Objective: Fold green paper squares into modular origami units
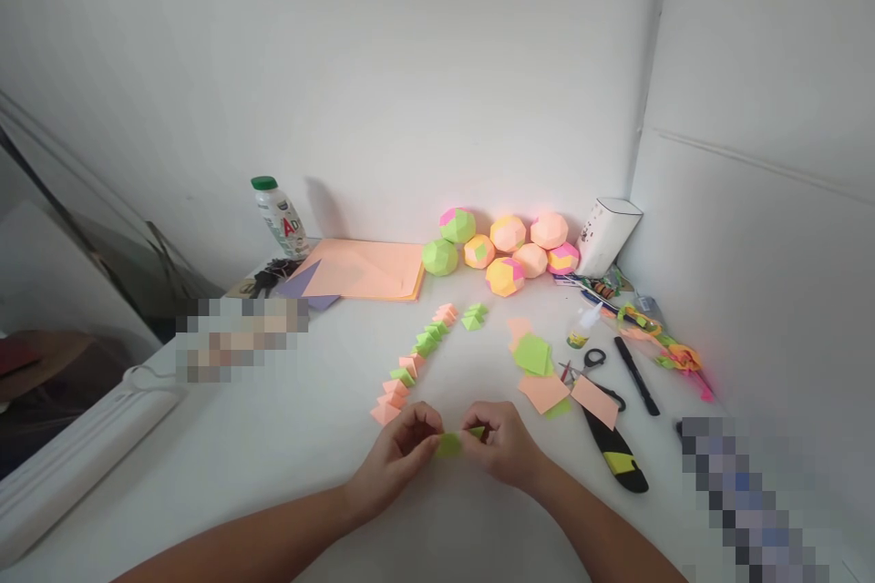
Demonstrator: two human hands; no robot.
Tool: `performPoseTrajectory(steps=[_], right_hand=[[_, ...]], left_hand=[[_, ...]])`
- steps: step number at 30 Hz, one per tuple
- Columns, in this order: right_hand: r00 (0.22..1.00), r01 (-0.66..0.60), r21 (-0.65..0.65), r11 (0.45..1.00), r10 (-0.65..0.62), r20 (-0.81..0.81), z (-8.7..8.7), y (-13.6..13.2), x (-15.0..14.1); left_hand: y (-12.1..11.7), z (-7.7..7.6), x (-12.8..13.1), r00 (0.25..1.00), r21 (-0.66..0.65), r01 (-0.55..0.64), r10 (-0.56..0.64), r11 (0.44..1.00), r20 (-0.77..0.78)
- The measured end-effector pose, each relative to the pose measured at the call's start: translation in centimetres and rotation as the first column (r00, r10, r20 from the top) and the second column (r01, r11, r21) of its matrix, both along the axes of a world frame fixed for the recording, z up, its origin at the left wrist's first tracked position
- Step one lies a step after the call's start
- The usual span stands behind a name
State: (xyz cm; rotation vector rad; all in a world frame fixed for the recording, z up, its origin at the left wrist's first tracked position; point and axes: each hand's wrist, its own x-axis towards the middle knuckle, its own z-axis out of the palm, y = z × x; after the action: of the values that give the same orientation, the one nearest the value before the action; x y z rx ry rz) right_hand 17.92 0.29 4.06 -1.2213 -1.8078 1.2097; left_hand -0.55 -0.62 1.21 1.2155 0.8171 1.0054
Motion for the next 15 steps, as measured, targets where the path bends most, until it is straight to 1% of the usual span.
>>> performPoseTrajectory(steps=[2, 4, 6, 8, 12, 15], right_hand=[[1.0, -0.021, -0.022, 1.0, 0.021, -0.007, -0.4, -0.1, -0.2], [0.999, -0.036, -0.062, 0.997, 0.034, -0.031, -0.8, -0.1, -0.3], [0.997, -0.05, -0.126, 0.991, 0.042, -0.064, -1.1, -0.1, -0.3], [0.996, -0.05, -0.183, 0.982, 0.036, -0.079, -1.4, 0.0, -0.2], [0.994, -0.039, -0.23, 0.972, 0.015, -0.108, -1.4, 0.1, -0.2], [0.992, -0.032, -0.233, 0.972, 0.003, -0.123, -1.5, 0.2, -0.2]], left_hand=[[-0.1, -0.3, 0.1, 0.999, 0.016, 0.028, -0.027, 0.999, -0.025], [-0.2, -0.5, 0.1, 0.999, -0.003, 0.036, -0.036, 0.999, -0.035], [-0.4, -0.7, 0.1, 1.0, -0.046, 0.025, -0.026, 0.999, -0.008], [-0.5, -0.5, 0.0, 0.999, -0.059, 0.033, -0.031, 0.998, 0.03], [-0.4, 0.1, -0.2, 0.996, 0.032, 0.085, -0.085, 0.996, 0.024], [-0.3, 0.0, -0.1, 0.994, 0.065, 0.104, -0.105, 0.992, 0.018]])
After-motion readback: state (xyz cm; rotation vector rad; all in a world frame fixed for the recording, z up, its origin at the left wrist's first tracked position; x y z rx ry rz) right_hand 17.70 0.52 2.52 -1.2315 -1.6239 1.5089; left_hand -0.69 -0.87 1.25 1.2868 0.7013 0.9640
